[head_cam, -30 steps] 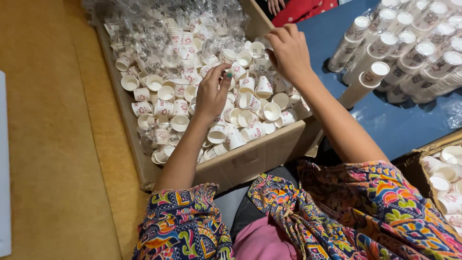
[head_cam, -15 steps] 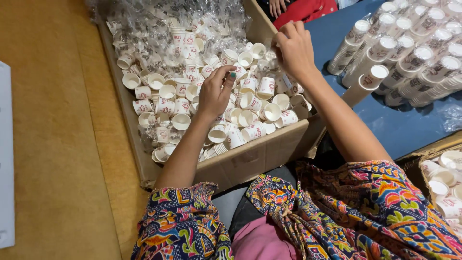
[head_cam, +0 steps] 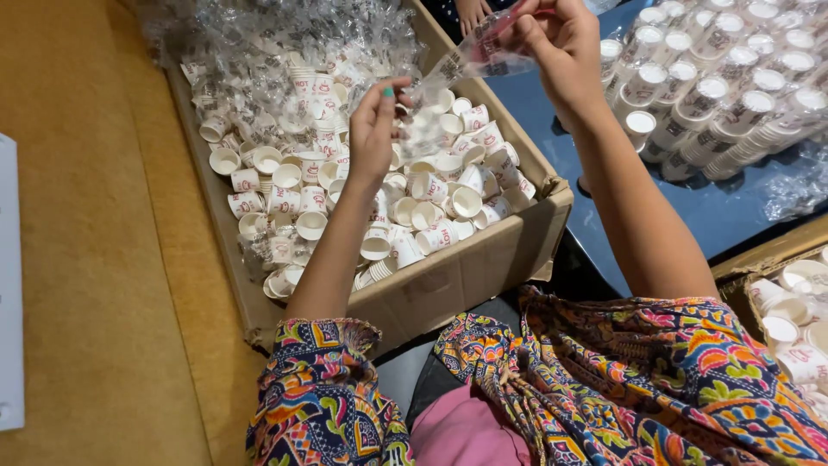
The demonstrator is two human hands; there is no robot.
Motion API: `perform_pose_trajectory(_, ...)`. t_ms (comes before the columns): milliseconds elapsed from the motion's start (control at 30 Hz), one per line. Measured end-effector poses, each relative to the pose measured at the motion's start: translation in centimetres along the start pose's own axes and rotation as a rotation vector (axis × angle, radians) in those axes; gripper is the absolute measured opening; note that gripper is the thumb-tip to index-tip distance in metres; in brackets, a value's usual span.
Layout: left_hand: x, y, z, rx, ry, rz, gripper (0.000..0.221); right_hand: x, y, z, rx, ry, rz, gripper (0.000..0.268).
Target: Sorting and stacking paper cups into plastic sleeves in a manufacturing facility.
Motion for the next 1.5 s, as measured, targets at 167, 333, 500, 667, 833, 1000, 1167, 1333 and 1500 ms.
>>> perform_pose_trajectory(167, -0.8, -3.7, 3.1, 0.028, 0.091, -0.338, 0.028, 5.2, -0.1, -0.8, 0.029, -0.281, 0.291, 0.006)
perform_pose_trajectory(333, -2.3, -12.8, 1.8, 0.218, 0.126, -0.347, 0.048, 6.0, 0.2, -3.2, -0.032, -0.347, 0.172, 0.008)
perform_pose_trajectory(500, -0.5, -17.8, 0.5, 0.235, -0.105, -0.328, 0.044, 6.6, 1.4, -5.1, -0.162, -0.216, -0.188, 0.013)
perform_pose_trajectory(667, -0.1, -18.5, -0.6, 0.110, -0.072, -0.188, 0.019, 6.8, 4.0, -7.0, -0.188, -0.227, -0.123, 0.012)
perform_pose_trajectory(833, 0.6, -19.2, -1.0, 0.195, -0.145, -0.498, 0.009, 8.4, 6.1, -8.3, -0.245, -0.219, 0.135, 0.009)
perform_pose_trajectory(1000, -0.7, -22.4, -0.7, 0.134, 0.096, -0.630, 0.016, 13.9, 5.6, -7.5, -0.451, -0.202, 0.173, 0.020)
perform_pose_trajectory(1167, 3.7, -25.8, 0.1, 0.028, 0.078, -0.477, 0.025, 8.2, 11.6, -11.8, -0.450, -0.193, 0.014, 0.012)
perform_pose_trajectory(1333, 8.4, -28.8, 1.1, -0.111, -0.082, -0.250, 0.030, 6.5, 13.9, -14.1, -0.508, -0.367, -0.066, 0.018)
perform_pose_trajectory(1500, 12.1, -29.7, 1.7, -0.240, -0.011, 0.258, 0.026, 3.9, 14.9, -15.8, -0.574, -0.570, -0.065, 0.023)
Point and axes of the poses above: each hand's wrist, its own z-axis towards the middle knuckle, its own y-axis out of the back of the hand, x = y × z, the point moved 3 cm from there along z, towards the middle knuckle, and after that the axes turned 8 degrees about -z, right-handed, at the moved point
